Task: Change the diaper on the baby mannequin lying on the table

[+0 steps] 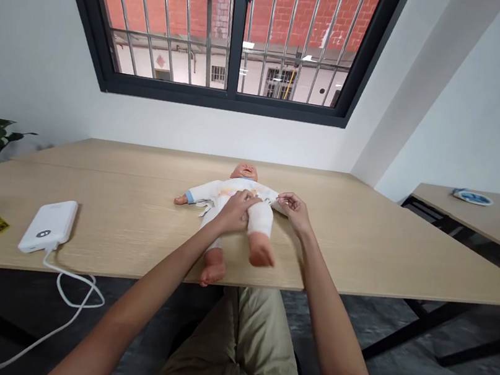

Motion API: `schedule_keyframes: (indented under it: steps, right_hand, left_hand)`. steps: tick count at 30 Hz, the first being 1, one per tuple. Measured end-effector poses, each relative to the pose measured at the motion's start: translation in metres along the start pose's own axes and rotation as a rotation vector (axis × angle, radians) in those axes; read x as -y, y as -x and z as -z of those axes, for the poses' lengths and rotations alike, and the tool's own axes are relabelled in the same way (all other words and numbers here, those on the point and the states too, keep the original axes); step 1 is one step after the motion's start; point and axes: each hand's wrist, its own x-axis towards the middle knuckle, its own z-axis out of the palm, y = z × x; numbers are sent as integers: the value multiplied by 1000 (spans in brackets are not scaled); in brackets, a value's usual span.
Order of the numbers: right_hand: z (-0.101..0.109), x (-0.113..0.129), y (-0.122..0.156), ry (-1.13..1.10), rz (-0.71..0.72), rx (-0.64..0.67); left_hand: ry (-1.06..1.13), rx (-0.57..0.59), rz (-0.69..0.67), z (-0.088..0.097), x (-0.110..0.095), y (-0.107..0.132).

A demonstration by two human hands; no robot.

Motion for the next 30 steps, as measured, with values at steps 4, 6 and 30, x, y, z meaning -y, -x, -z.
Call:
schedule_keyframes:
  steps: [4, 6, 30]
  right_hand:
    - [-6, 17, 0, -8, 90, 65]
    - [-11, 23, -1, -6, 120, 126]
    - [-12, 18, -13, 78, 131, 352]
  left_hand:
    - [-175, 89, -134, 5, -10, 6]
    - [-257, 121, -150, 6, -13, 5]
    - [-400, 249, -105, -5, -17, 2]
